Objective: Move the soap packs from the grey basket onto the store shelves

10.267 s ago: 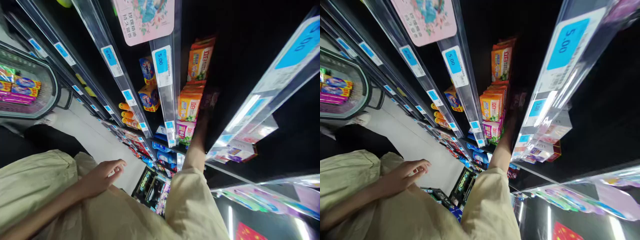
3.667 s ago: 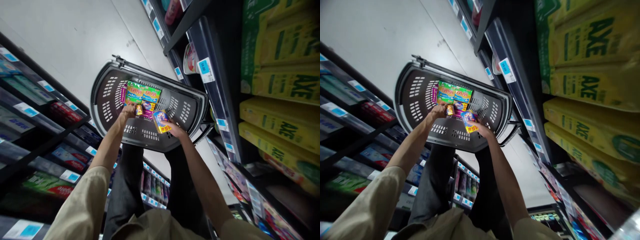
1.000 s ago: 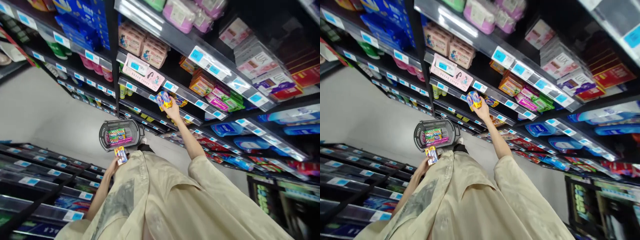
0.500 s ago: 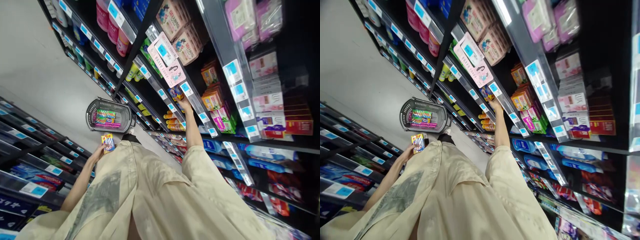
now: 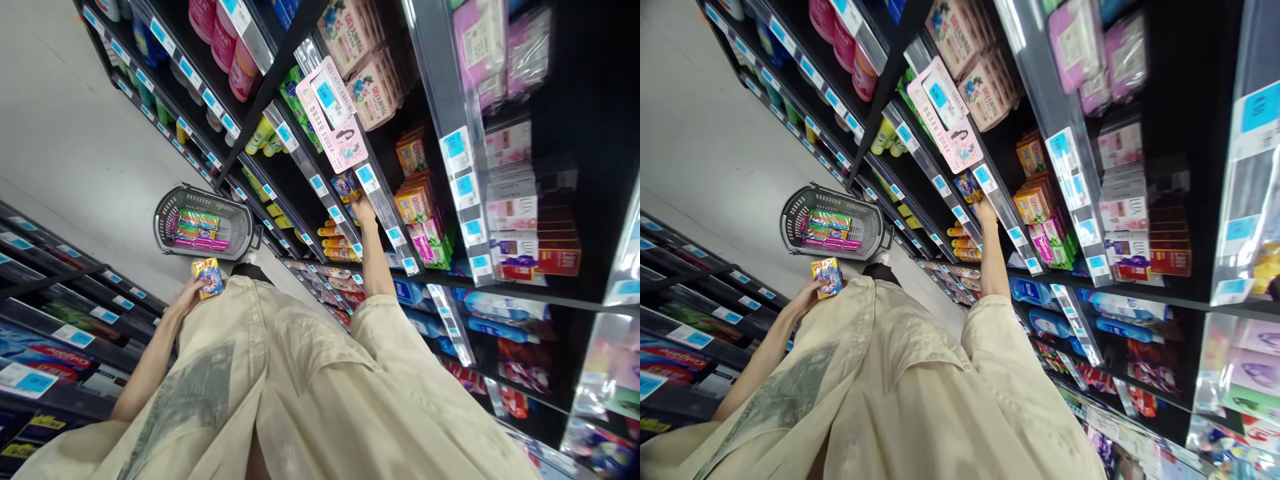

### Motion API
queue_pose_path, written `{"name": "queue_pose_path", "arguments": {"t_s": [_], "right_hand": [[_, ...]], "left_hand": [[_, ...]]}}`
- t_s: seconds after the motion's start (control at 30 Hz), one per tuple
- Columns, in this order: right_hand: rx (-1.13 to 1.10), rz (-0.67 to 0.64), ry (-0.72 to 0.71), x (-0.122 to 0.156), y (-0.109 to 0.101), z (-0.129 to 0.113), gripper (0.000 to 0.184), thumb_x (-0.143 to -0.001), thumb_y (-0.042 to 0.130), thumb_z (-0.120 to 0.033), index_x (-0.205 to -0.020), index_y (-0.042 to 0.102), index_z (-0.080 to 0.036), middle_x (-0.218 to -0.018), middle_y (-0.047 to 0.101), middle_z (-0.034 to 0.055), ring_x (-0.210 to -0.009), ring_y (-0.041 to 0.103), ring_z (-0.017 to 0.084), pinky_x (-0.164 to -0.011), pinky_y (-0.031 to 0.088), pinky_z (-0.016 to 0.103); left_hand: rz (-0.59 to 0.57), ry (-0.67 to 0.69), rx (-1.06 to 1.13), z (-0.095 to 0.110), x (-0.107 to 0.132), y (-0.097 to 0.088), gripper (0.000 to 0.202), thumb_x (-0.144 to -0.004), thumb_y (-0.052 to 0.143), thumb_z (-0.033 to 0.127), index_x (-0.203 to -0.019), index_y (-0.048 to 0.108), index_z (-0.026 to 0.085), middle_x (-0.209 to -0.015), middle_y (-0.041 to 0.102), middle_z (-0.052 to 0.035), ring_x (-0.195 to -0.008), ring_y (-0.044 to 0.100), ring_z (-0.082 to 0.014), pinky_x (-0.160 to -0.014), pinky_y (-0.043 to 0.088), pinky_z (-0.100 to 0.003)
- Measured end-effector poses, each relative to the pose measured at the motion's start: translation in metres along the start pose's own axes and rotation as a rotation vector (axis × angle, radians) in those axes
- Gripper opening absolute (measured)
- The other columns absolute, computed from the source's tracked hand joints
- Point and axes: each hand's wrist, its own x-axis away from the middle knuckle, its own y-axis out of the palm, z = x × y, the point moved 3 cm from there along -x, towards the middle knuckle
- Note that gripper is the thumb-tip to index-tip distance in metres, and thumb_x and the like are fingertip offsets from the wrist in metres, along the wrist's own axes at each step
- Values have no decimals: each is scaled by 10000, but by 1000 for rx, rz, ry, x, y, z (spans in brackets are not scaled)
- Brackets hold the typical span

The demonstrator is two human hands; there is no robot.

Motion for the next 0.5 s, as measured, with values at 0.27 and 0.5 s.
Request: {"name": "queue_pose_path", "arguments": {"t_s": [0.27,0.5], "right_hand": [[-145,96,-200,109,15,-53,530,-1000,436,-546,-1380,558,-197,-1484,462,168,-1435,399,301,-1226,288,512],[-778,-827,-295,185,55,-64,789,-875,724,-528,-1544,341,-358,-1600,374,74,-1359,525,262,-1096,481,433]], "left_hand": [[-57,212,-394,-2,-12,52,815,-628,875,352,-1307,511,88,-1054,672,-31,-944,596,-191,-891,542,-328],[-290,373,-532,-23,-40,175,557,-605,874,298,-1108,669,177,-1044,639,-30,-1027,668,-265,-942,533,-335]]}}
